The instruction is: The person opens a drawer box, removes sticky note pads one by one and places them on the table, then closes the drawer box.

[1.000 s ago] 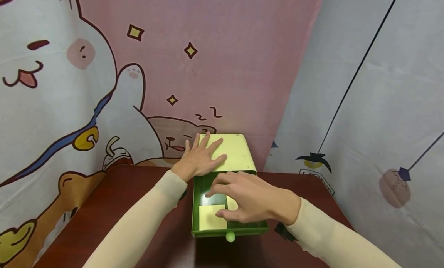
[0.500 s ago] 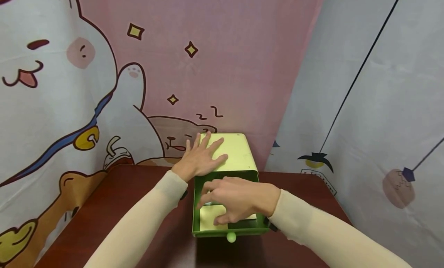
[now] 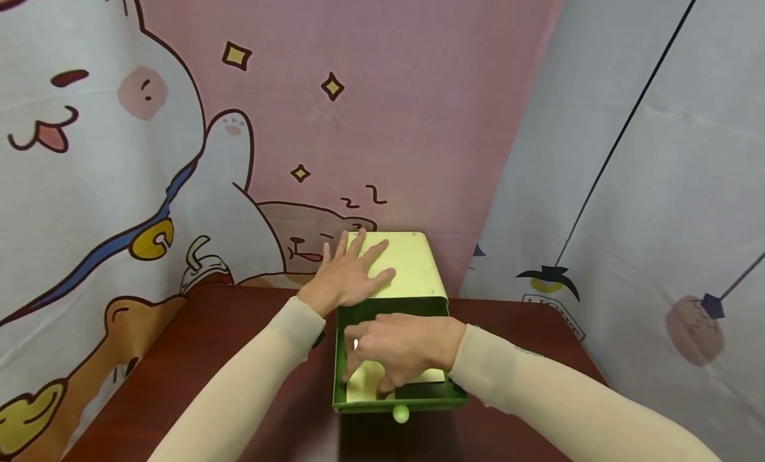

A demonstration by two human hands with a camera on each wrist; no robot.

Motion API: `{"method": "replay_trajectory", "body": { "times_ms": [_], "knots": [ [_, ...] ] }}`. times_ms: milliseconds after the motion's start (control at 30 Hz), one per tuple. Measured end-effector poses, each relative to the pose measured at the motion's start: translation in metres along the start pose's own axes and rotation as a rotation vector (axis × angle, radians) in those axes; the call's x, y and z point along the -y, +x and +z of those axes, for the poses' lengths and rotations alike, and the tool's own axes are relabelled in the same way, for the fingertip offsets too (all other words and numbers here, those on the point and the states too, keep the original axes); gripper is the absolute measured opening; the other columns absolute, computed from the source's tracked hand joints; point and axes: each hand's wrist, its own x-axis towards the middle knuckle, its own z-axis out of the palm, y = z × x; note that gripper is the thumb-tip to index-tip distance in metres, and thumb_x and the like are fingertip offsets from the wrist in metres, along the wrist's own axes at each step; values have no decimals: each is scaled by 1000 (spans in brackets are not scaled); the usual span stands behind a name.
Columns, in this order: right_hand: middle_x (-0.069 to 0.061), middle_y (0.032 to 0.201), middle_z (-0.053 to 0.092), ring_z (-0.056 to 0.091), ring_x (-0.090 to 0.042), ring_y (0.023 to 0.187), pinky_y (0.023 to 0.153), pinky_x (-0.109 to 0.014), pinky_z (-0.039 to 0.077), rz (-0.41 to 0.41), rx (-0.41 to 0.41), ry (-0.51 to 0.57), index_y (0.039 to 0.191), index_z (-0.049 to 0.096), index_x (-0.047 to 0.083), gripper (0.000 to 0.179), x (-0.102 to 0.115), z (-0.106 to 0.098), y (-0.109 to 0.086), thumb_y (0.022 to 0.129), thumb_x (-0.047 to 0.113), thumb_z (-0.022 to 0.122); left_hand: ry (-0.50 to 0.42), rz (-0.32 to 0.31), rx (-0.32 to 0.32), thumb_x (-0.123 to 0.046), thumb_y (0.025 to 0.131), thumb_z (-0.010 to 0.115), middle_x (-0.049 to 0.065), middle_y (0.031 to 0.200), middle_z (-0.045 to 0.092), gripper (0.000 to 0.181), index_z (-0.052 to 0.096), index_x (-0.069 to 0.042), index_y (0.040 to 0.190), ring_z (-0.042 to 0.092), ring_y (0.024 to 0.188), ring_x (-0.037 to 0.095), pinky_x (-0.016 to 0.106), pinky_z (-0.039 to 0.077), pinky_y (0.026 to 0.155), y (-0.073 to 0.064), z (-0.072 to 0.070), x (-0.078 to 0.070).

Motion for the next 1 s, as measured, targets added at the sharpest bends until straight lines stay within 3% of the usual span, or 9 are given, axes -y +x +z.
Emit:
{"method": "replay_trajectory", "body": {
  "times_ms": [100,500,1000],
  "knots": [
    [13,140,70,75,0,127,107,-39,64,-10,3,-39,143,83,46,56,0,1,0,91,41,103,3,2,2,-80,116,34,12,200,3,80,23,-45,187,-4,185,49,82,-4,143,0,0,-1],
    [11,138,68,73,-9,125,102,-37,64,-44,-31,-223,142,80,49,60,1,8,1,87,55,103,17,-1,-3,-82,115,35,11,200,2,81,24,-45,187,-5,185,48,80,-3,145,-2,0,-2],
    [3,154,66,75,-16,130,106,-37,66,24,-37,-209,151,76,46,64,-8,12,-4,92,57,99,6,-7,1,-83,115,34,11,200,1,82,23,-45,187,-5,185,48,80,-5,145,0,1,0]
  ]
}}
